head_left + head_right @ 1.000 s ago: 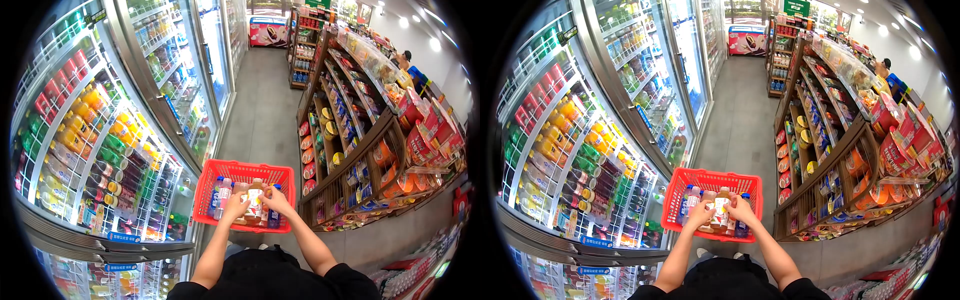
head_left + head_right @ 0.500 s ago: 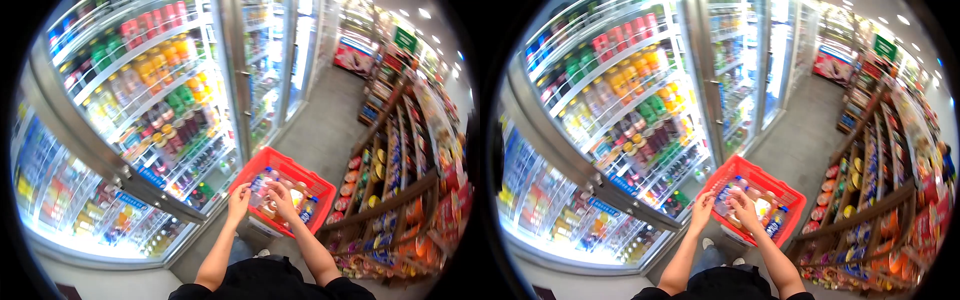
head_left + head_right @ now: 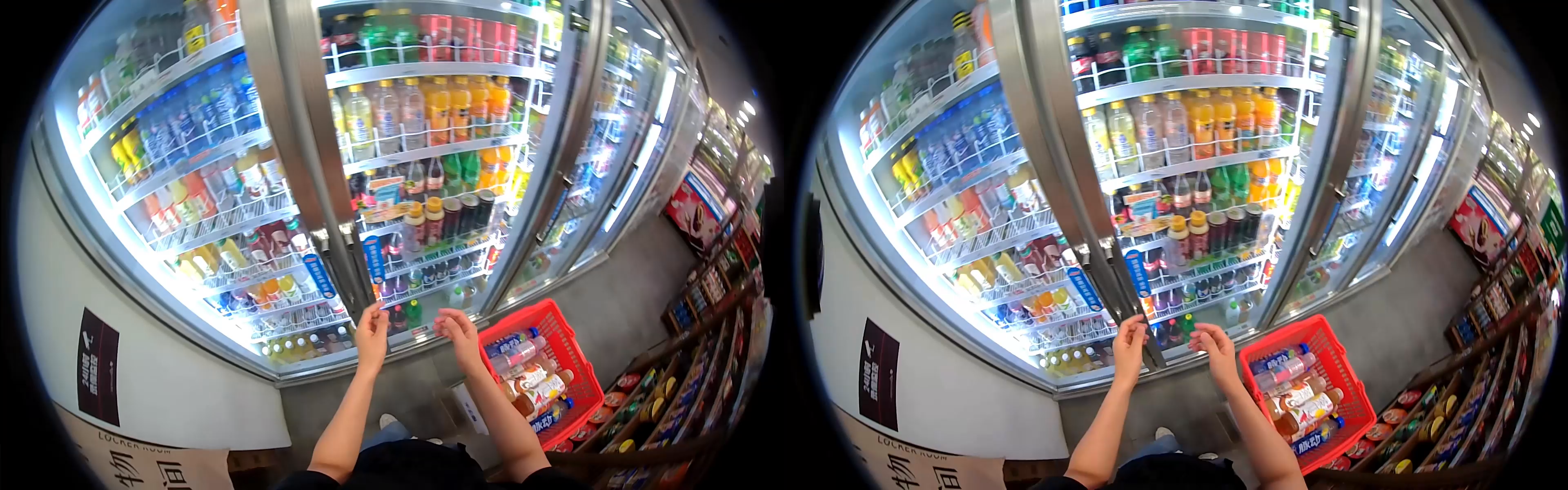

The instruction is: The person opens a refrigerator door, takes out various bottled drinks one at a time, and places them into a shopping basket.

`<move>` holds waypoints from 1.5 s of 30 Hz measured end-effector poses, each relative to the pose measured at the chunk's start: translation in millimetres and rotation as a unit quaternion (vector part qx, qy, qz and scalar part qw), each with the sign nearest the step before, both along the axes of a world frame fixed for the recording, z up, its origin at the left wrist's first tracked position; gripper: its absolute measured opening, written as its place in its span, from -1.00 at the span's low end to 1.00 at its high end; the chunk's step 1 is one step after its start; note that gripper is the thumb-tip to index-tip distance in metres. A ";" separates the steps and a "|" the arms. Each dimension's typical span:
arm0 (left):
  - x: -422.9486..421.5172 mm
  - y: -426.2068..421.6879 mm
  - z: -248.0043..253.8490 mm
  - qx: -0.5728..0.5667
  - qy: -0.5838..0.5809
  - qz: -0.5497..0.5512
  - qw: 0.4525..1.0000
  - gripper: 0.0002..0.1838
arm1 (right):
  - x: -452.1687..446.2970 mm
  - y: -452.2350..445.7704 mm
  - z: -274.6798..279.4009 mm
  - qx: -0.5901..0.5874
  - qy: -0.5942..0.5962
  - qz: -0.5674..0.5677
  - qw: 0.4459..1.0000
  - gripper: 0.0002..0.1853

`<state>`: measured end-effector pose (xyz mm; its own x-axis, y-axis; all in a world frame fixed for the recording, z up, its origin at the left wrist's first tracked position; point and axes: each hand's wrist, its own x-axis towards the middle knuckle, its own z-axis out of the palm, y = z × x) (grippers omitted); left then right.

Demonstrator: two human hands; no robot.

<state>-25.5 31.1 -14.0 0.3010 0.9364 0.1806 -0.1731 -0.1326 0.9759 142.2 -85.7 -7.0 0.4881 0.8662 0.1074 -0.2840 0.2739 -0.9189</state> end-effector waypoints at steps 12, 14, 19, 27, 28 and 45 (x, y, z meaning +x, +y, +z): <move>-38.5 142.4 48.1 0.051 0.035 0.189 0.980 -0.62 | -39.9 119.7 41.0 0.030 -0.016 0.053 0.998 -0.73; -31.3 160.3 59.2 0.028 0.048 0.134 0.989 -0.43 | -43.7 135.5 41.0 0.017 -0.029 0.060 0.998 -0.71; -15.9 188.0 50.0 -0.083 -0.009 0.006 0.996 -0.29 | -61.3 164.4 38.7 0.005 -0.041 0.066 0.997 -0.70; -23.1 199.4 45.7 -0.141 -0.076 -0.113 0.981 -0.36 | -88.4 168.6 20.4 -0.003 -0.008 0.059 0.998 -0.70; -23.8 200.7 43.7 -0.131 -0.059 -0.121 0.982 -0.37 | -91.7 166.7 21.0 -0.003 -0.008 0.058 0.998 -0.70; -21.9 175.6 50.9 -0.159 -0.053 0.019 0.986 -0.35 | -88.9 44.9 23.6 -0.071 -0.035 0.080 0.994 -0.67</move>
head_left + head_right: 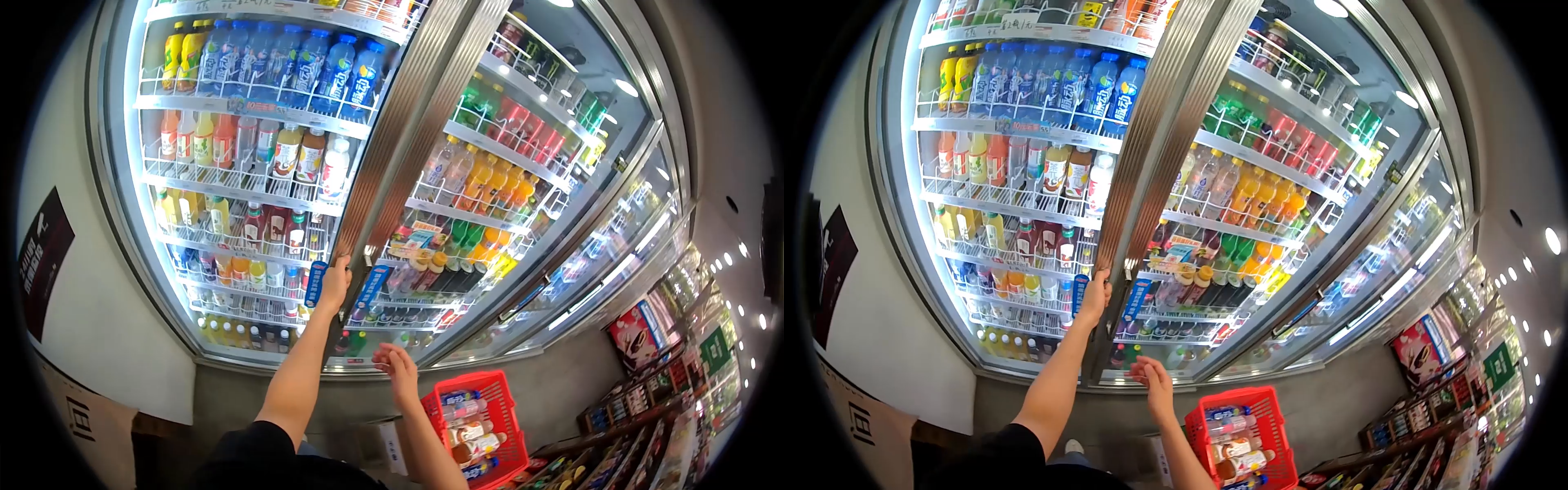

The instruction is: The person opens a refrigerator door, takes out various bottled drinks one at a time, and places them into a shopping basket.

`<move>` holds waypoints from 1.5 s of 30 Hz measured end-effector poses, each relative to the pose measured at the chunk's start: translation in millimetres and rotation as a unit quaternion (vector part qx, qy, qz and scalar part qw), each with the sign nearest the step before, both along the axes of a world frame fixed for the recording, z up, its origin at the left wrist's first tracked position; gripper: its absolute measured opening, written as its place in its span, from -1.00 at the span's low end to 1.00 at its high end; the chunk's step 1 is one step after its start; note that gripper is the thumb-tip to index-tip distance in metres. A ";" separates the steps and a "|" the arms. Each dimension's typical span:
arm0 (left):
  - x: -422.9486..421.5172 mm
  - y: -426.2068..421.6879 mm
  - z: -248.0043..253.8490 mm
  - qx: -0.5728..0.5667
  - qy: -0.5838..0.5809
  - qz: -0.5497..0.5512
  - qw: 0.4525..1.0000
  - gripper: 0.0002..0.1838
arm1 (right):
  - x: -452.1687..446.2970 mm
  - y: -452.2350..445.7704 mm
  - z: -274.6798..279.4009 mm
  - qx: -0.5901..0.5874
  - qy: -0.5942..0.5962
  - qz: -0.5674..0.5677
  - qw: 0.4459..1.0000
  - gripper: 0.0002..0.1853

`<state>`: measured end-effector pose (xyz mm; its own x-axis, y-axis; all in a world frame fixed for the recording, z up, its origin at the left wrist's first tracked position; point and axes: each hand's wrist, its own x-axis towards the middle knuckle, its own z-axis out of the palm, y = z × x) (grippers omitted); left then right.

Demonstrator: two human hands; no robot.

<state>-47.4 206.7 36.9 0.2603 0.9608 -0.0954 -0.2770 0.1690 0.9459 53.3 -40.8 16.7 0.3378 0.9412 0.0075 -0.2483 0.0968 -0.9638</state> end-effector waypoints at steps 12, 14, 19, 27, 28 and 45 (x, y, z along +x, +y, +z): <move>-47.1 -126.4 -3.8 0.026 -0.050 0.001 0.998 -0.43 | 12.5 -52.0 1.3 0.023 0.002 0.045 0.999 -0.69; -59.6 -152.4 4.4 0.018 -0.045 0.006 0.999 -0.45 | 4.1 -54.2 3.5 0.020 0.006 0.070 0.997 -0.69; -92.9 -214.4 8.5 0.016 -0.028 0.059 0.998 -0.48 | -24.2 -68.1 8.7 0.032 0.004 0.121 0.992 -0.68; -157.1 -325.3 19.1 0.055 0.082 0.265 0.959 -0.56 | -83.8 -82.5 -6.3 0.039 0.030 0.186 0.981 -0.69; -159.7 -339.2 24.6 0.098 0.154 0.346 0.920 -0.62 | -91.3 -84.0 -4.8 0.041 0.034 0.194 0.980 -0.69; -142.7 -264.1 53.0 0.134 0.034 0.203 0.969 -0.80 | -78.6 -76.7 26.2 0.047 0.016 0.162 0.986 -0.69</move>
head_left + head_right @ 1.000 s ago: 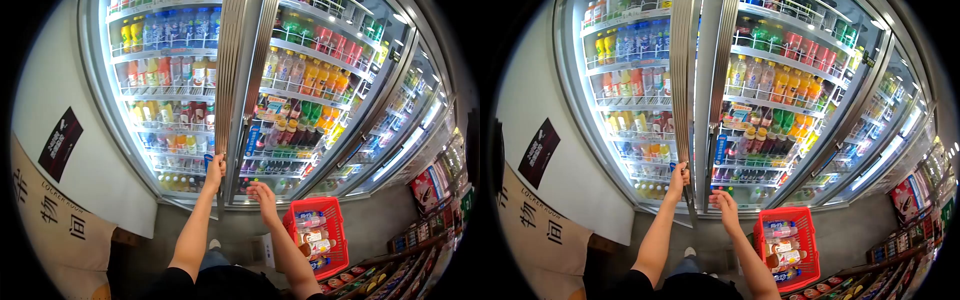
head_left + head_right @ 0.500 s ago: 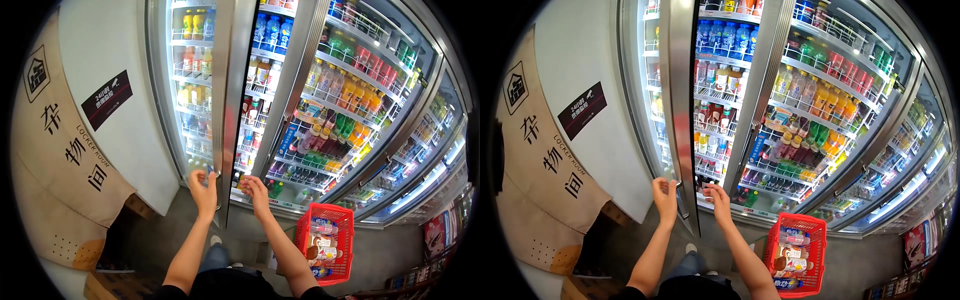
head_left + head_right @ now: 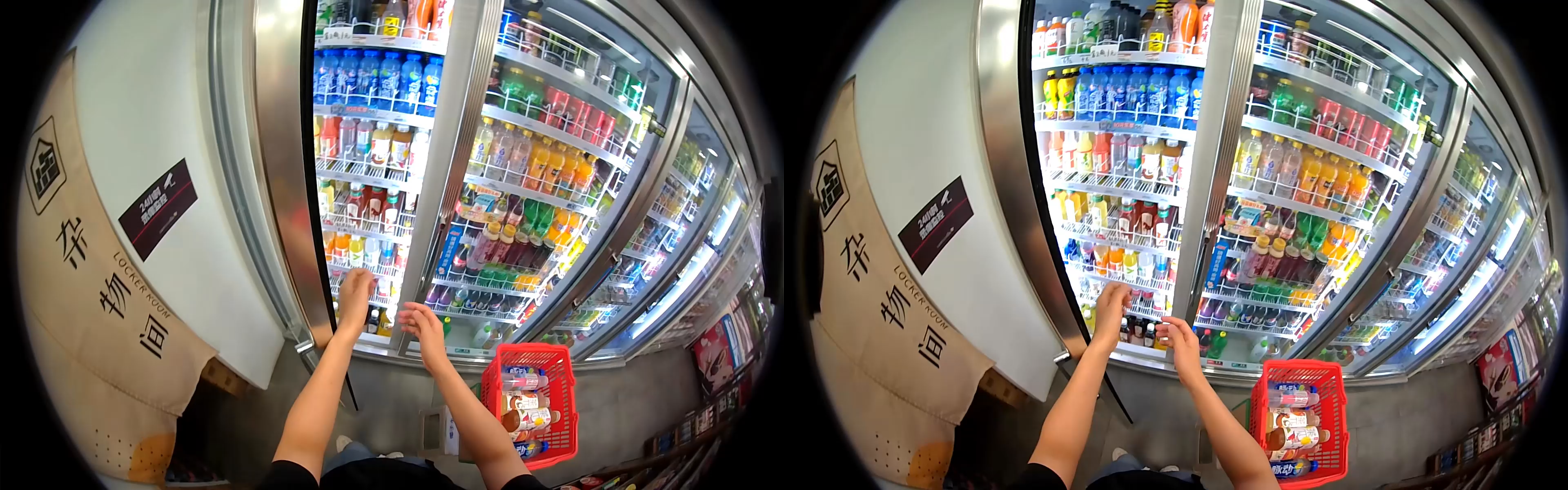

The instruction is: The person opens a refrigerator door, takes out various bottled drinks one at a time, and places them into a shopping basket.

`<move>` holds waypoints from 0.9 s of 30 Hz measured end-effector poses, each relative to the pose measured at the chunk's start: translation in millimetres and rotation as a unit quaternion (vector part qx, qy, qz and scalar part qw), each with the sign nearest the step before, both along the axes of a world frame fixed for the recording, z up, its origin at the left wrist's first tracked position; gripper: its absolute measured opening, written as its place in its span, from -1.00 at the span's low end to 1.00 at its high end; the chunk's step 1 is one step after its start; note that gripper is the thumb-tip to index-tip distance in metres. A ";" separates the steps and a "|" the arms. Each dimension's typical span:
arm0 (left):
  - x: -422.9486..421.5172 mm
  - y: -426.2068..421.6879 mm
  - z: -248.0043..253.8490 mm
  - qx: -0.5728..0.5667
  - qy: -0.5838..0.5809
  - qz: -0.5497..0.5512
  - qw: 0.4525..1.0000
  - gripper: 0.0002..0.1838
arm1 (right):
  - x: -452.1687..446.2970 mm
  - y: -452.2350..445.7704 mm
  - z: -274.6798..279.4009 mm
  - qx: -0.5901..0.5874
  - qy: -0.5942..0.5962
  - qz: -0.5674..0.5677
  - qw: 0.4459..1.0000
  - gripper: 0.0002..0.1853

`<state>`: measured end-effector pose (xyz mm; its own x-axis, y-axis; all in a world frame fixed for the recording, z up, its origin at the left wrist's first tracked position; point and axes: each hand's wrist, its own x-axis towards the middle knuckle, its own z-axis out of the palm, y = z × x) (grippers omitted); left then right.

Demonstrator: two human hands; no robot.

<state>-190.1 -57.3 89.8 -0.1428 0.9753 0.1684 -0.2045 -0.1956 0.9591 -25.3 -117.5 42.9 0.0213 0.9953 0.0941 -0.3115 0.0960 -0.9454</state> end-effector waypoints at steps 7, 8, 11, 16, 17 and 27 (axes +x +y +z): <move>-7.8 -1.5 -13.3 0.000 -0.104 0.095 0.990 -0.82 | -9.1 17.5 15.0 0.011 -0.014 -0.012 1.000 -0.69; -10.5 -3.5 -16.6 0.018 -0.089 0.124 0.988 -0.83 | -11.8 21.1 14.5 0.011 -0.014 -0.009 1.000 -0.69; -20.9 -15.6 -10.1 0.053 -0.065 0.180 0.980 -0.86 | -22.1 29.6 9.9 0.012 -0.011 0.007 1.000 -0.69; -56.8 -33.4 -12.5 0.081 -0.046 0.269 0.959 -0.91 | -42.5 35.6 6.2 -0.004 0.003 0.041 0.999 -0.69; -64.7 -40.5 -7.7 0.092 -0.033 0.295 0.950 -0.92 | -46.8 36.8 5.8 -0.007 0.002 0.050 0.999 -0.70; -150.1 -36.2 -10.3 0.071 -0.010 0.387 0.919 -0.89 | -80.4 58.8 10.6 -0.002 0.008 0.074 0.997 -0.69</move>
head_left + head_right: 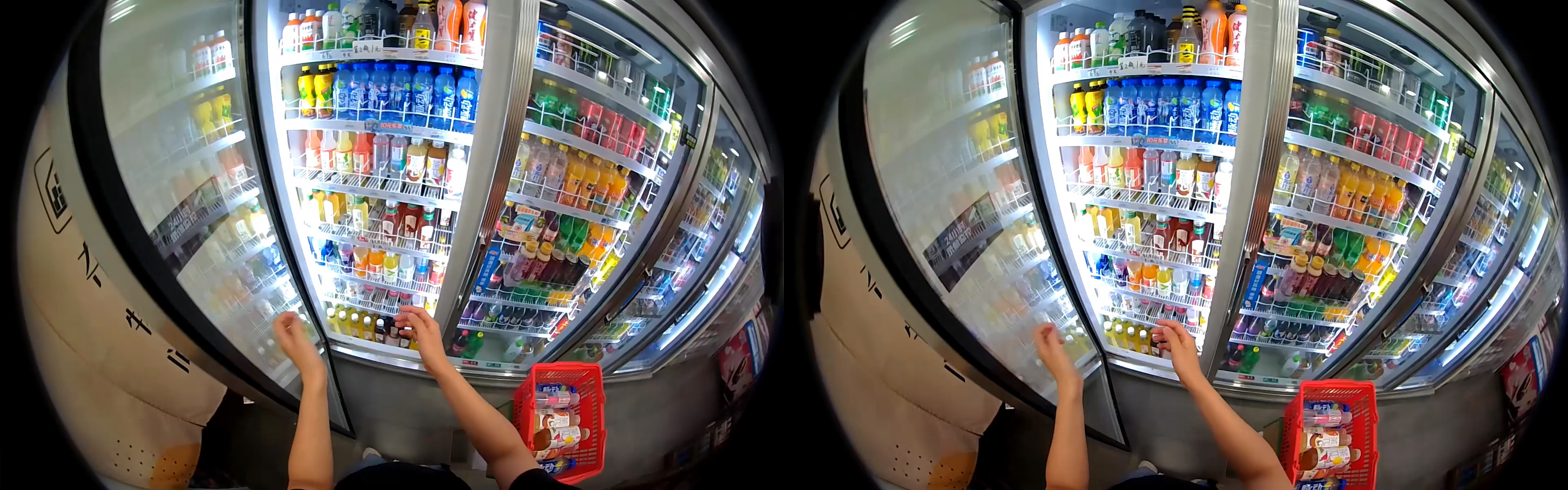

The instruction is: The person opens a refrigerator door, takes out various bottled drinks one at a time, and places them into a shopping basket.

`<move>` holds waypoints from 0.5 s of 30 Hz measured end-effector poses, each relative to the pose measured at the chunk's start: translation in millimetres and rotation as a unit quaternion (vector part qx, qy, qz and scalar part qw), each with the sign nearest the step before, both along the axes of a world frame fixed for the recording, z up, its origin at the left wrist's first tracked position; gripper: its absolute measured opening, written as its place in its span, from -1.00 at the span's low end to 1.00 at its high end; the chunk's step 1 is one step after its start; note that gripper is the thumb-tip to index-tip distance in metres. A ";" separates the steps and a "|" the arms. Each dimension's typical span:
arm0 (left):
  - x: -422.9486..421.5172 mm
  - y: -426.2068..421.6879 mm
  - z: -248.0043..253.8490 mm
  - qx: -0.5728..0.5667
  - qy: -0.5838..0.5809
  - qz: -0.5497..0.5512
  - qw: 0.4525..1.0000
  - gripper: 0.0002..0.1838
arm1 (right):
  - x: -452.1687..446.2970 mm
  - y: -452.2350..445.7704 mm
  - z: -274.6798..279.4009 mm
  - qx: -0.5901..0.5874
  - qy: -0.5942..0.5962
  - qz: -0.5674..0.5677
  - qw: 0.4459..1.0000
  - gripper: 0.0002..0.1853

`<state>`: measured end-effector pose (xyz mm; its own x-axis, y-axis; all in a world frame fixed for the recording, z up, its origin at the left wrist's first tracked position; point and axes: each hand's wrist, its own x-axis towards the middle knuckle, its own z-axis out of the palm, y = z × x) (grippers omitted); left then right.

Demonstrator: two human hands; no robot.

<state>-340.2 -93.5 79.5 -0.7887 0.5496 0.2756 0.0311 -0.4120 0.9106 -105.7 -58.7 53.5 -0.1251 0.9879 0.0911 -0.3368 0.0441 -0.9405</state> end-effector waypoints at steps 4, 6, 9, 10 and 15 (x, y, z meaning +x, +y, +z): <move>26.8 43.7 30.1 -0.097 0.032 -0.310 0.945 -0.80 | -6.2 12.8 10.1 0.003 -0.003 -0.018 1.000 -0.70; 37.8 71.1 35.3 -0.117 0.074 -0.448 0.883 -0.76 | -6.9 20.5 12.3 0.016 -0.022 -0.032 0.999 -0.70; 50.9 102.1 42.6 -0.117 0.077 -0.539 0.830 -0.72 | -6.3 26.9 14.1 0.018 -0.024 -0.065 0.997 -0.70; 53.1 112.1 44.1 -0.110 0.088 -0.560 0.817 -0.72 | -6.3 27.7 13.0 0.018 -0.031 -0.074 0.997 -0.69; 48.2 143.5 45.6 -0.140 0.065 -0.592 0.791 -0.70 | -13.9 36.6 1.2 0.013 -0.028 -0.121 0.992 -0.71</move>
